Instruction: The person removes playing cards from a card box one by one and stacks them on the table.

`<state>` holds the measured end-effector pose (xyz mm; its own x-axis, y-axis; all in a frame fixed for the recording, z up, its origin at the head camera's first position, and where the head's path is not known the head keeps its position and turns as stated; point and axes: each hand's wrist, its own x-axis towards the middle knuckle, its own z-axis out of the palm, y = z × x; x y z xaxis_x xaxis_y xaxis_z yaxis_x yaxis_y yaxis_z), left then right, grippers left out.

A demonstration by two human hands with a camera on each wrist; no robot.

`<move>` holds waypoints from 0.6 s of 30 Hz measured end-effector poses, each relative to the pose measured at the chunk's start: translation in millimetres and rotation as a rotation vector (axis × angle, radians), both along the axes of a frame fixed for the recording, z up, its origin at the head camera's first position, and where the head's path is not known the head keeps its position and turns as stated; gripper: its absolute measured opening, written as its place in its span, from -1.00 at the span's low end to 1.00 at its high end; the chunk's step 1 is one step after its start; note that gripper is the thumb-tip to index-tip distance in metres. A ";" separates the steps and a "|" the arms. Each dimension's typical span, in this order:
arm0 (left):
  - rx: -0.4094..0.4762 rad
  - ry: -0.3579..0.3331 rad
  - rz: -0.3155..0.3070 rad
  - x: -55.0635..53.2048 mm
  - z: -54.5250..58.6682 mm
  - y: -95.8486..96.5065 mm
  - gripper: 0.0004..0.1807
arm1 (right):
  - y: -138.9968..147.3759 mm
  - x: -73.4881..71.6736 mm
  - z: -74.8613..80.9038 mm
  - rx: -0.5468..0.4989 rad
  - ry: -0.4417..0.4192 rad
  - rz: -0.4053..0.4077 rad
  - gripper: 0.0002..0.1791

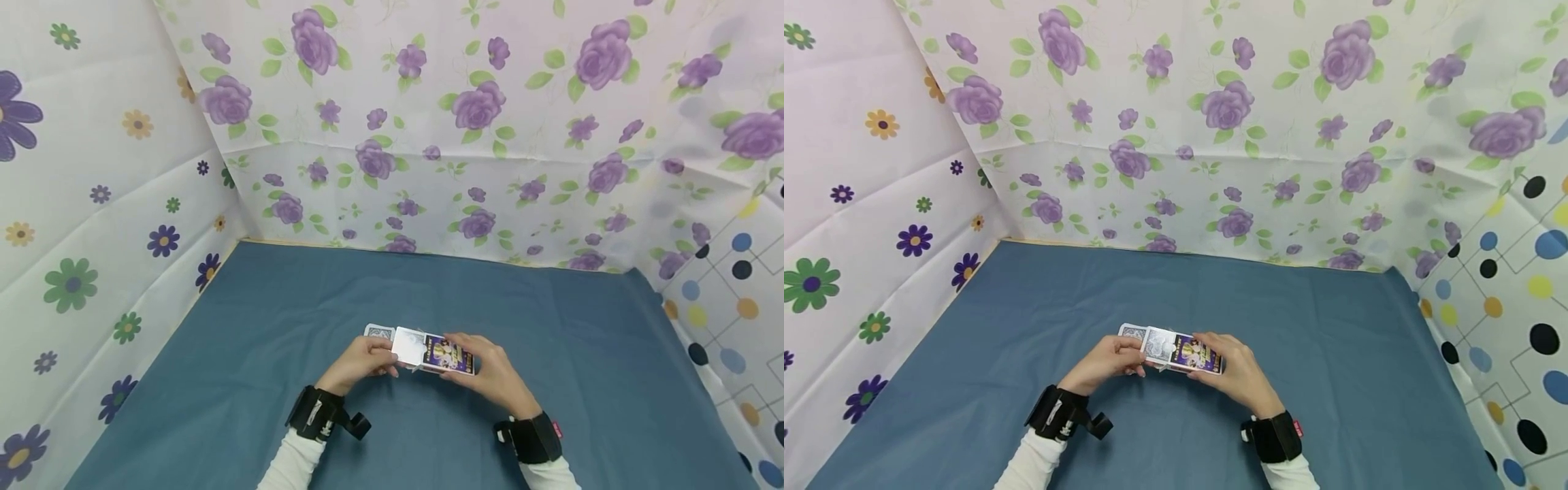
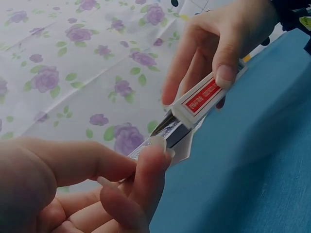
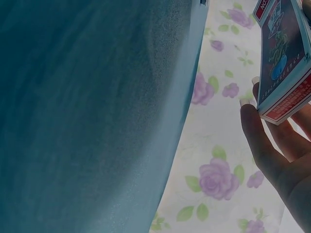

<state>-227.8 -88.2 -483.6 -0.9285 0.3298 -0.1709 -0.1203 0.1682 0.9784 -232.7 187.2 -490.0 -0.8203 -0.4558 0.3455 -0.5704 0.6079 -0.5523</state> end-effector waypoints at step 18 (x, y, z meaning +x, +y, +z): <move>0.073 -0.037 0.167 2.6 5.3 -8.3 -0.61 | 1.1 0.4 0.4 -0.006 0.018 -0.006 -0.26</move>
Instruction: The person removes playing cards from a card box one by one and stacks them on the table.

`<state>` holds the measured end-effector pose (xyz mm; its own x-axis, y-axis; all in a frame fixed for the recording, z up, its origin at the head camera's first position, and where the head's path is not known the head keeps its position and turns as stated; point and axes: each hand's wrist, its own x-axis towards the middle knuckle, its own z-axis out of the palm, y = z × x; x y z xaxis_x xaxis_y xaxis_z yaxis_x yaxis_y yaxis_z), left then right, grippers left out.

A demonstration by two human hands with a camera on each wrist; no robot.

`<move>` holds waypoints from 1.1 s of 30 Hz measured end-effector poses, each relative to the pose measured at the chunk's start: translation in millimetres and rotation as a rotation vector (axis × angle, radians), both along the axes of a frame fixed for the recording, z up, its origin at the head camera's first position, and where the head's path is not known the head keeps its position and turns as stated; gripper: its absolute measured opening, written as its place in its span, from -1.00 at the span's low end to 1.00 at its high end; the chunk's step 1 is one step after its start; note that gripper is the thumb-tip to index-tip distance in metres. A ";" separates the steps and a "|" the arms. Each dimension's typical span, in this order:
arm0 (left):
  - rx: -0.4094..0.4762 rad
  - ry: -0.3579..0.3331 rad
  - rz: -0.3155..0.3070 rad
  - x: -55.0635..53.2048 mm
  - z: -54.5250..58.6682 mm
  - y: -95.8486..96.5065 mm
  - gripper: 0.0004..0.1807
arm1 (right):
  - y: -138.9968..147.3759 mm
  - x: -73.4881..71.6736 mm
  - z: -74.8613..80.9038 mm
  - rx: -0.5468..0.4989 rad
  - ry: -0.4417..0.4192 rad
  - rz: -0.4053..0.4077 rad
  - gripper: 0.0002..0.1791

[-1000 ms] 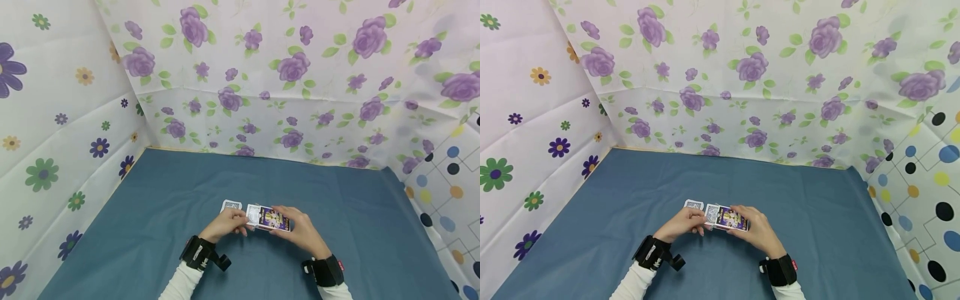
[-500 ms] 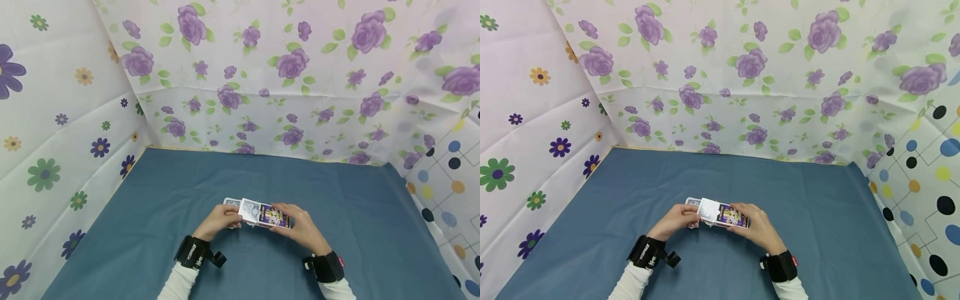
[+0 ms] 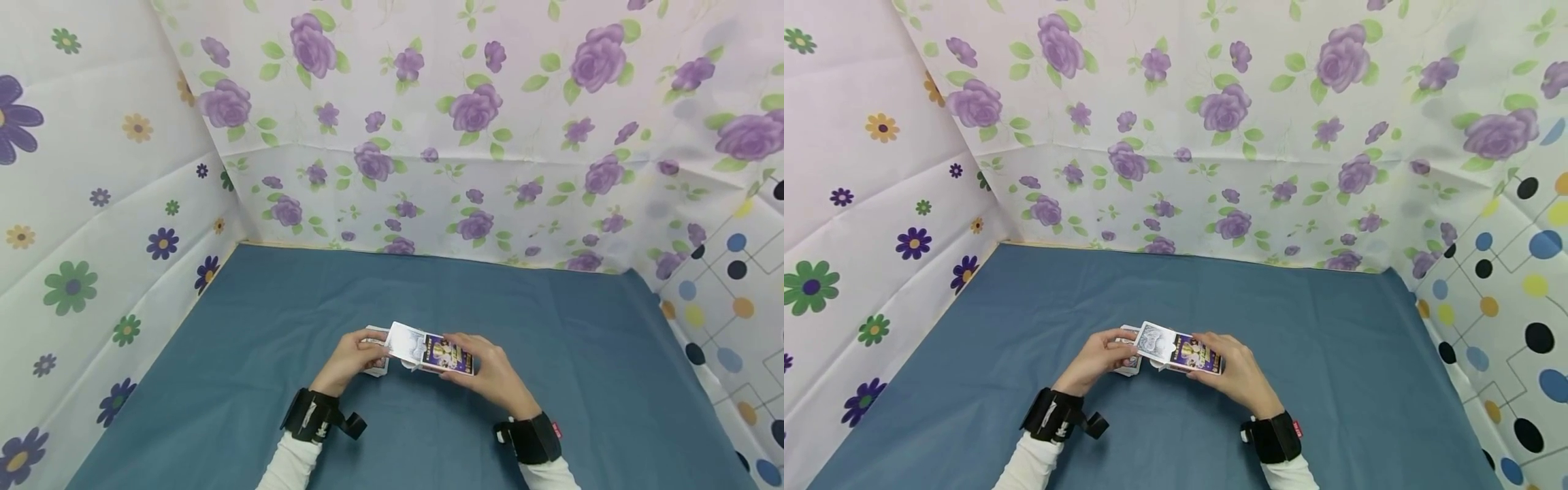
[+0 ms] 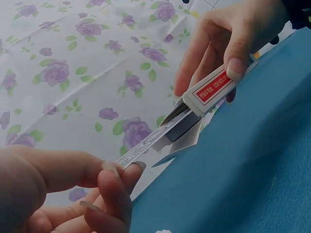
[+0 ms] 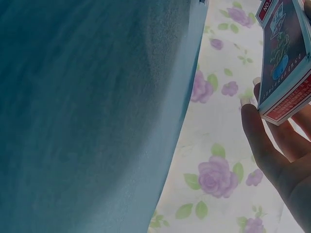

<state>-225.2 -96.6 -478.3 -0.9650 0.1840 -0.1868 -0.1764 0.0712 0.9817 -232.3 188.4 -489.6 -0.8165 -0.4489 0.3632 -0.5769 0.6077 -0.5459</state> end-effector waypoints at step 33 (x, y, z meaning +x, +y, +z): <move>-0.268 0.062 0.352 -41.4 -34.4 -26.8 -0.79 | 4.4 -2.6 -5.1 0.013 -0.037 -0.015 -0.26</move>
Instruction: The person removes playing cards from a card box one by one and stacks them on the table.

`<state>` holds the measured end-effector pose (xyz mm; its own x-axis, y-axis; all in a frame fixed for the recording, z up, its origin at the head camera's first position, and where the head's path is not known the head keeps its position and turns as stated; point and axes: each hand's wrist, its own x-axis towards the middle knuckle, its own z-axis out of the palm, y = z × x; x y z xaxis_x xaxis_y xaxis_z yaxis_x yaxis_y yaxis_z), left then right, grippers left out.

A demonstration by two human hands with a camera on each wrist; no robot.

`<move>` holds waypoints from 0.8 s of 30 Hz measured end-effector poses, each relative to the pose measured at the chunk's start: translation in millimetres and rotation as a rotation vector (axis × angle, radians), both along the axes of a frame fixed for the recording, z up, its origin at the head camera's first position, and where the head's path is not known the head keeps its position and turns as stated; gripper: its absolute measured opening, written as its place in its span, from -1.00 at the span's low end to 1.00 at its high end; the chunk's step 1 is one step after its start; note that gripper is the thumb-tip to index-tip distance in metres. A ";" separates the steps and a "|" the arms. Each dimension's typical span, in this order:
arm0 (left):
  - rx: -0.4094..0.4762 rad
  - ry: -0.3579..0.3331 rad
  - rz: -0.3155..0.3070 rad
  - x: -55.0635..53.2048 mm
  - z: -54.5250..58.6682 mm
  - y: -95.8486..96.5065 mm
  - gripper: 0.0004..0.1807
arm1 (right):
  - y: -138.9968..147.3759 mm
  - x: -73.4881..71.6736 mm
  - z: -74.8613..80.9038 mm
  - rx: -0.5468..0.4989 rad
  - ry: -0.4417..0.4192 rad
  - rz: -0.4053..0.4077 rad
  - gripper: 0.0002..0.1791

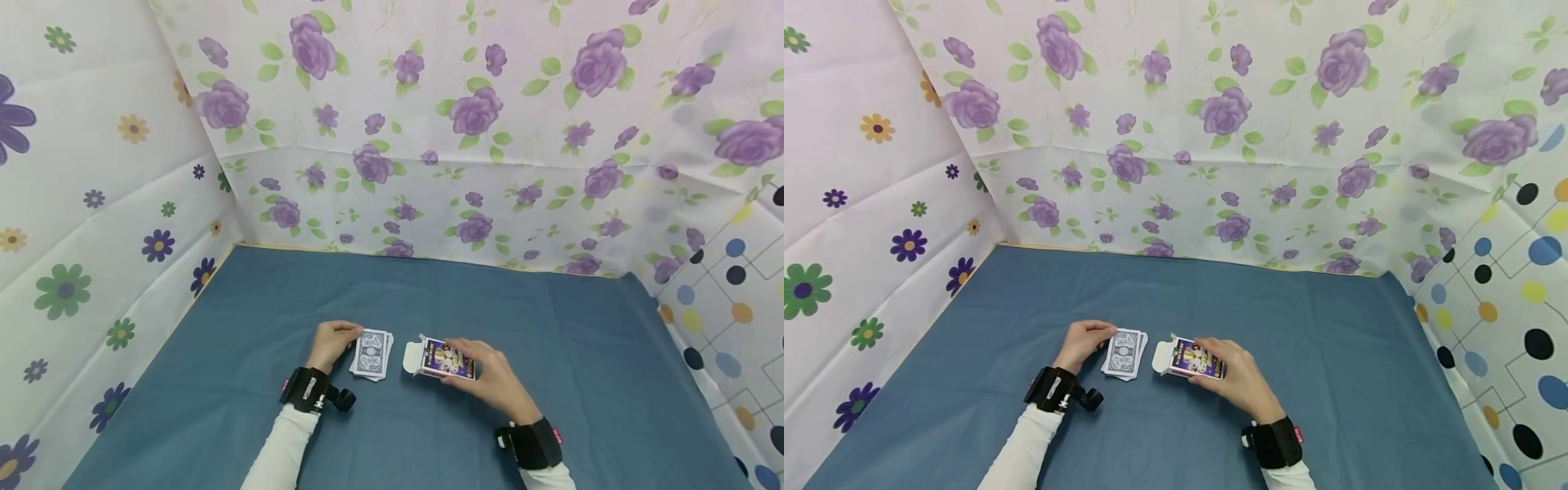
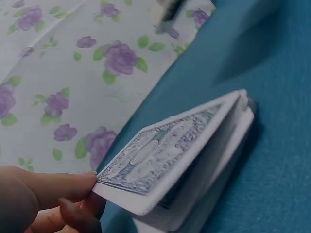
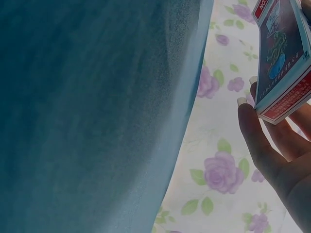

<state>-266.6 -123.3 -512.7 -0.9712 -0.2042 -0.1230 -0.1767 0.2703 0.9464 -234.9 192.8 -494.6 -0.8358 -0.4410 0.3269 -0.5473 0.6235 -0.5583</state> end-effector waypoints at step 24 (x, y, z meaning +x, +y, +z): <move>-0.261 0.107 0.029 5.6 6.1 13.7 -0.80 | 0.7 0.0 -0.2 0.002 -0.002 0.003 -0.29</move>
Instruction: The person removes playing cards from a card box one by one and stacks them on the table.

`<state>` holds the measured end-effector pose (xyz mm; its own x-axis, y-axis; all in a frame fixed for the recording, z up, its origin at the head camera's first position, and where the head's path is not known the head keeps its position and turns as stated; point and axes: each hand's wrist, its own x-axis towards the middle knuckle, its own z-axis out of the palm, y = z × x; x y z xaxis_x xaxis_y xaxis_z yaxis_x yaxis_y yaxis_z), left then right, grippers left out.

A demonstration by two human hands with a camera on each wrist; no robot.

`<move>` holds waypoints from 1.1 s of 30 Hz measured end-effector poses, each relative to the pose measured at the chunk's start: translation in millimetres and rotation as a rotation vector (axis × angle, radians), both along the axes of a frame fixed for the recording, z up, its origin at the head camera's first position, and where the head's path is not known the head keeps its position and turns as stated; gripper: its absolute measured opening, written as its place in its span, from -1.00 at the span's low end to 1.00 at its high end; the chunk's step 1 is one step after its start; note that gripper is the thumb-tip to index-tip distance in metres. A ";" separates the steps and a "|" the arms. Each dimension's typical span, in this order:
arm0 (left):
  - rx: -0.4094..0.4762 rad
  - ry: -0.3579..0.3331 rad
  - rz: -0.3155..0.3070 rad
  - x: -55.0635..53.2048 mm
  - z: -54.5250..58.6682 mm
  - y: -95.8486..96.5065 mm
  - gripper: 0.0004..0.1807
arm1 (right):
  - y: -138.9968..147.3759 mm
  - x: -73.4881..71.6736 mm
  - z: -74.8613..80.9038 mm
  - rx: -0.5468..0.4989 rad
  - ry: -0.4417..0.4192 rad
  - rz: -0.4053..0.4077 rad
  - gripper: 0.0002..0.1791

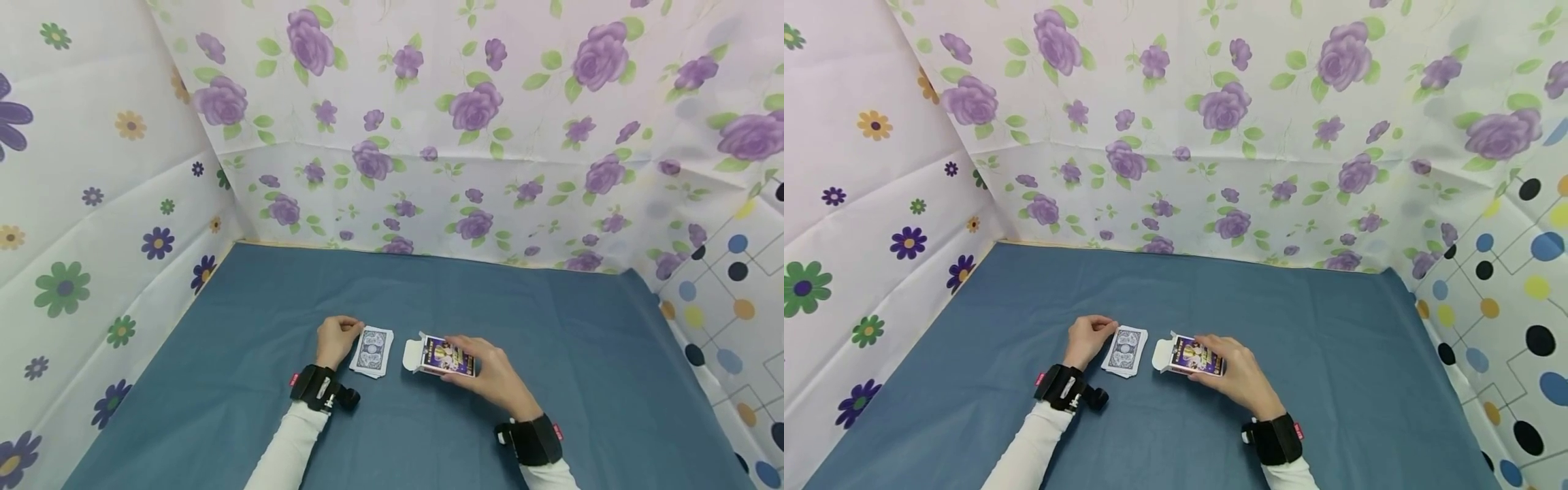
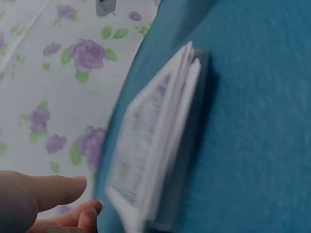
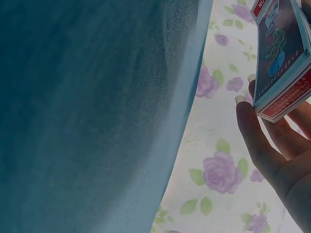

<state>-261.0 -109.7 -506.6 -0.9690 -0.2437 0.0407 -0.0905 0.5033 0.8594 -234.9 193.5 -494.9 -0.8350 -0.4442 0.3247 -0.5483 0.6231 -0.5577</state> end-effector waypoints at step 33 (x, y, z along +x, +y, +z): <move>0.242 -0.228 -0.660 33.5 27.0 56.3 -0.75 | -5.3 6.8 7.9 0.003 0.014 0.018 -0.27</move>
